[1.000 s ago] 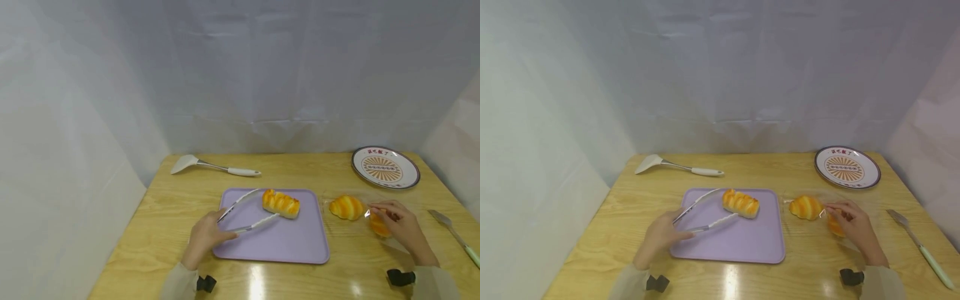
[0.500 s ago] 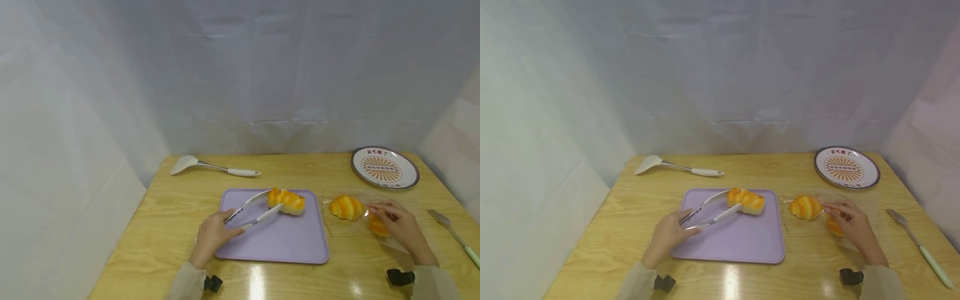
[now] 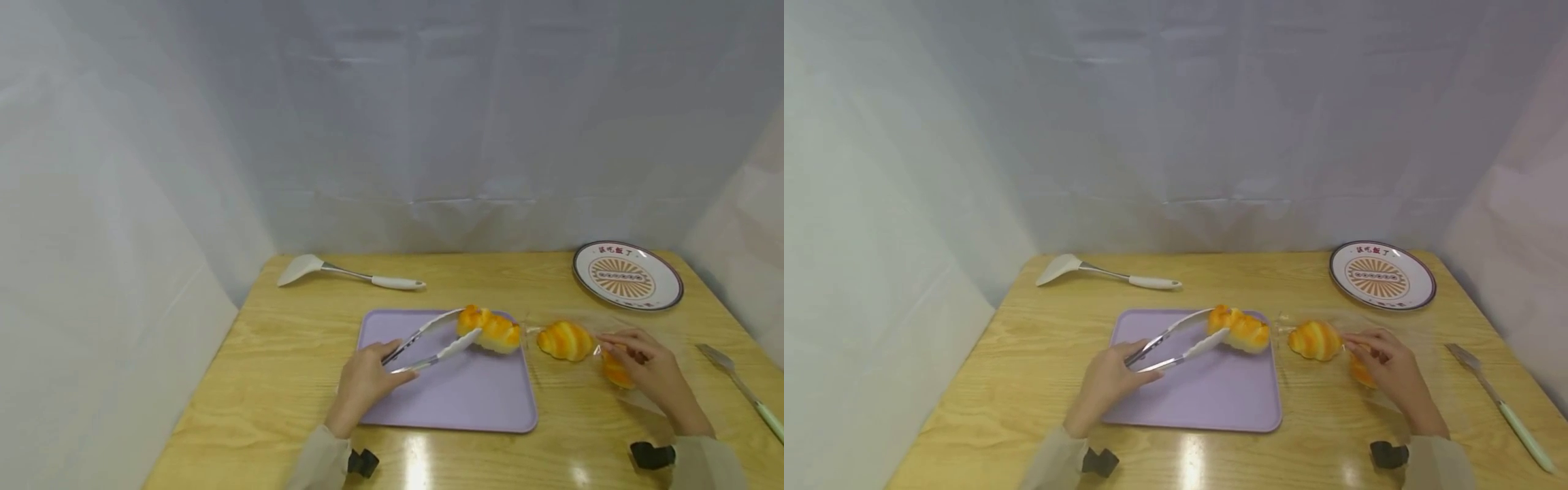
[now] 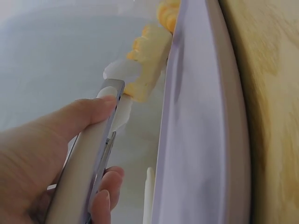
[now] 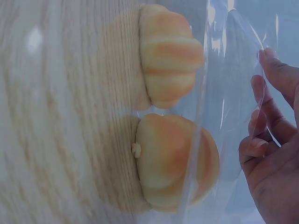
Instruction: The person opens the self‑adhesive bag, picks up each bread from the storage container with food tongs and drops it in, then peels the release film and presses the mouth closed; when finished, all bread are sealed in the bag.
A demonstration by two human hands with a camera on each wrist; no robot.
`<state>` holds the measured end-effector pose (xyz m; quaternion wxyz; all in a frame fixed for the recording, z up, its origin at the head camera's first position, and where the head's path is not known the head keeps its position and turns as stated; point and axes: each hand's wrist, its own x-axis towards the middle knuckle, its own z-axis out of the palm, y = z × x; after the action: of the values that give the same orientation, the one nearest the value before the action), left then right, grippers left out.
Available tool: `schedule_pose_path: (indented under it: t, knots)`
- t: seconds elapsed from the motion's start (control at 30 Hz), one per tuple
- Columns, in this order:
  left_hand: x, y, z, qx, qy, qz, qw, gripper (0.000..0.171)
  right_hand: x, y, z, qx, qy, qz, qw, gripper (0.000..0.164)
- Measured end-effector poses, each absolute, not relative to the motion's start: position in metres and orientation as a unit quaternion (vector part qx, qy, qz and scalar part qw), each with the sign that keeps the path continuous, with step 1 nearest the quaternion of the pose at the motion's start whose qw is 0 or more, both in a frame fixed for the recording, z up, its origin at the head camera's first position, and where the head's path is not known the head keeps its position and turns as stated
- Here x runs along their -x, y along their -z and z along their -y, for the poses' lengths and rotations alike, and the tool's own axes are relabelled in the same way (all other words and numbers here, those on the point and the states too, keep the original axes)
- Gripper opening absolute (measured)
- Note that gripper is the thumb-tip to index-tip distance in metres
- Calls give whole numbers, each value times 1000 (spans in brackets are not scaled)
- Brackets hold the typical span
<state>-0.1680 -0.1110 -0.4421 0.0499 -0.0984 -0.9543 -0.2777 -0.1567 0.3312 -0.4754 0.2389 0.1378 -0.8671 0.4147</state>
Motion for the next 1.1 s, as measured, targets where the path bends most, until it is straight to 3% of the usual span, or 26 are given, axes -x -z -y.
schedule_pose_path:
  t: [0.7,1.1]
  knots:
    - [168,446,115,106,246,963,20,72,157,475,-332,-147,-419,859,253,20]
    - [175,452,105,112,252,961,36,62,159,477,-331,-138,-423,857,259,21]
